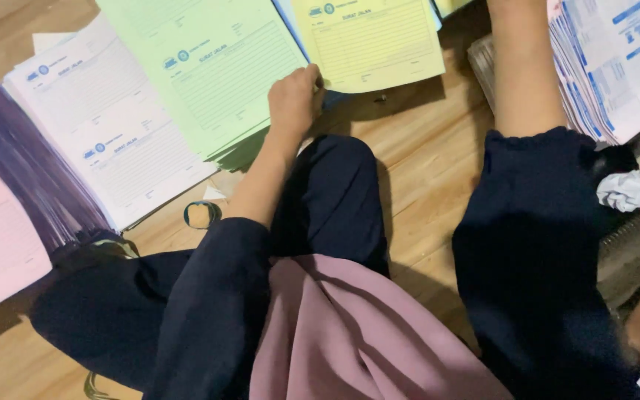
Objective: Sorting various colored paper forms into organized stacks on the floor.
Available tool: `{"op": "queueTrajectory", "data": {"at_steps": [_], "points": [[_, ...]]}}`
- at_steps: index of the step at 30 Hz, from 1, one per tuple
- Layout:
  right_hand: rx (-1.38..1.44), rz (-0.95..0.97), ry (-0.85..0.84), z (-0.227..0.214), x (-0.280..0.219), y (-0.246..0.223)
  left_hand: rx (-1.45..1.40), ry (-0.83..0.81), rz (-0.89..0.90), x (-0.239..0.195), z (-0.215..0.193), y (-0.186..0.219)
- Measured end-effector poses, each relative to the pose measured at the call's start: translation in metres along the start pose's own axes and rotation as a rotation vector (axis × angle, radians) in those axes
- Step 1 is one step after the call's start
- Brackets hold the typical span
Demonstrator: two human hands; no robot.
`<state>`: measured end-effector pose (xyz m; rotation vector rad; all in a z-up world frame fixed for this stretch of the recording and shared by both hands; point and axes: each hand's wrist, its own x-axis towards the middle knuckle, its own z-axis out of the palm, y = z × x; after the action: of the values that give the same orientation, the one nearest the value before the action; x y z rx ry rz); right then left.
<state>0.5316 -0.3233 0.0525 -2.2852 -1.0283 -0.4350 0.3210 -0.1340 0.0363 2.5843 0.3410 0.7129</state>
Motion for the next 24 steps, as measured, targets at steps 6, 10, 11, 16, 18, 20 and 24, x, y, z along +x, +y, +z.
{"op": "queueTrajectory", "data": {"at_steps": [6, 10, 11, 16, 18, 20, 24], "points": [[-0.362, -0.237, 0.185, -0.020, 0.021, 0.004, -0.109, 0.009, -0.055, -0.013, -0.003, 0.012], [-0.533, -0.350, 0.291, -0.012, 0.032, 0.016, -0.079, 0.008, -0.086, -0.015, 0.007, 0.013], [-0.557, -0.300, 0.267, -0.012, 0.031, 0.015, -0.067, 0.030, -0.089, -0.015, 0.010, 0.013], [-0.455, -0.218, 0.108, -0.017, 0.021, 0.009, -0.053, 0.009, -0.131, -0.009, 0.020, 0.020], [-0.318, -0.156, 0.025, -0.019, 0.022, -0.006, -0.070, 0.061, -0.108, -0.004, 0.019, 0.025], [-0.076, -0.210, -0.137, -0.028, 0.010, -0.040, -0.079, 0.078, -0.112, -0.001, 0.015, 0.028], [-0.120, -0.351, -0.453, -0.041, -0.022, -0.097, -0.102, 0.081, -0.144, 0.006, 0.012, 0.027]]}}
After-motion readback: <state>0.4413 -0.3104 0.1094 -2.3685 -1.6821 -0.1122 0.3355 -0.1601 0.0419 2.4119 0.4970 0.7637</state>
